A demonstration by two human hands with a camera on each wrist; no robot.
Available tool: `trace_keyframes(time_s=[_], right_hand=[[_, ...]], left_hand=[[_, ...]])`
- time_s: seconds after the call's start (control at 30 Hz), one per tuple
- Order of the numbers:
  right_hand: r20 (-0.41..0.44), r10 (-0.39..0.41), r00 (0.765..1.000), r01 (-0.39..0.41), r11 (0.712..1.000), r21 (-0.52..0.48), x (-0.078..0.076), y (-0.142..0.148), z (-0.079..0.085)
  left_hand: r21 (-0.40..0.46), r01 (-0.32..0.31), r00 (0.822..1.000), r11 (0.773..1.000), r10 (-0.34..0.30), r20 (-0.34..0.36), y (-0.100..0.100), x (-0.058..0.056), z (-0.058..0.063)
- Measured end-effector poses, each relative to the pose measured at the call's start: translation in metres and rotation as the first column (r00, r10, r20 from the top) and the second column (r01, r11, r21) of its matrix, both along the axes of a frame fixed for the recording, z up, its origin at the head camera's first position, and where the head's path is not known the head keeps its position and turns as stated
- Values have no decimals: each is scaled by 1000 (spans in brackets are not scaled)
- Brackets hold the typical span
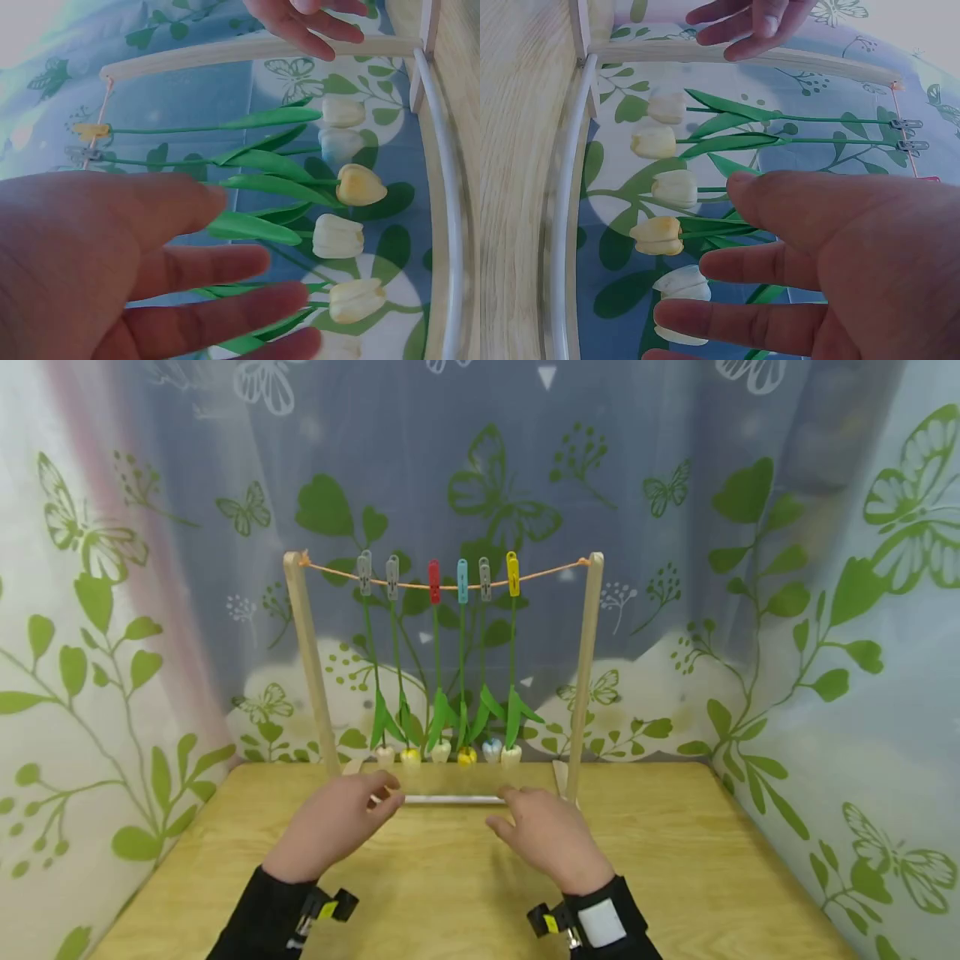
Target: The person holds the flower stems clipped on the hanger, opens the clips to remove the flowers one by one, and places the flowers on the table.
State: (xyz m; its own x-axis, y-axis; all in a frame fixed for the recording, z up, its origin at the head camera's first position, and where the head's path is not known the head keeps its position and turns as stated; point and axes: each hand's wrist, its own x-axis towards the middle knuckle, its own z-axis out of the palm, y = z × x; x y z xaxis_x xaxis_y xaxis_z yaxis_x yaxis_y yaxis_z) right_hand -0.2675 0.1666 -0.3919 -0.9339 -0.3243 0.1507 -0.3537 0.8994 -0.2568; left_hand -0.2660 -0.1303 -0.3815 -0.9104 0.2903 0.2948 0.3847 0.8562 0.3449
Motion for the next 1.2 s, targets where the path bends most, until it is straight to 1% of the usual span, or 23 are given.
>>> trace_keyframes(time_s=[0.07, 0.13, 0.23, 0.33, 0.37, 0.43, 0.53, 0.7, 0.77, 0.8, 0.9, 1.0, 1.1, 1.2], right_hand=[[-1, 2, 1000, -2, 1000, -1, -1, 1, 0], [0, 3, 1000, -3, 1000, -2, -1, 1, 0], [6, 6, 1000, -6, 1000, -9, -2, 2, -1], [12, 17, 1000, -16, 1000, -12, -2, 2, -2], [15, 20, 1000, -20, 1000, -14, -3, 2, -2], [24, 25, 999, -25, 1000, -16, -3, 2, -2], [39, 22, 999, -21, 1000, -15, -4, 1, -2], [62, 21, 998, -20, 1000, -8, -4, -1, 0], [66, 23, 998, -22, 1000, -6, -5, -2, 0], [68, 23, 997, -23, 1000, -4, -5, -2, -1], [84, 25, 996, -25, 1000, -2, -6, -1, -3], [106, 27, 994, -27, 1000, -4, -6, -1, -6], [128, 29, 991, -27, 999, -19, -6, -1, -8], [146, 36, 989, -31, 999, -35, -6, -3, -10]], left_hand=[[57, 3, 1000, 998, -3, -5, 0, -6, -2], [130, -5, 1000, 991, 6, -8, -1, -12, -3], [249, -39, 999, 968, 39, 7, -4, -18, -2], [314, -79, 997, 946, 78, 16, -9, -26, 4], [327, -83, 997, 941, 81, 20, -11, -29, 7], [359, -81, 996, 930, 83, 10, -16, -37, 15], [413, -69, 996, 908, 84, -18, -24, -52, 33], [481, -87, 986, 873, 146, -85, -33, -79, 68], [504, -89, 982, 859, 161, -101, -34, -87, 81], [514, -85, 982, 854, 159, -101, -33, -91, 87], [540, -66, 987, 839, 134, -88, -30, -96, 101], [555, -57, 992, 830, 112, -66, -25, -99, 112], [573, -50, 992, 818, 106, -65, -22, -103, 119], [585, -42, 992, 810, 104, -73, -22, -109, 123]])
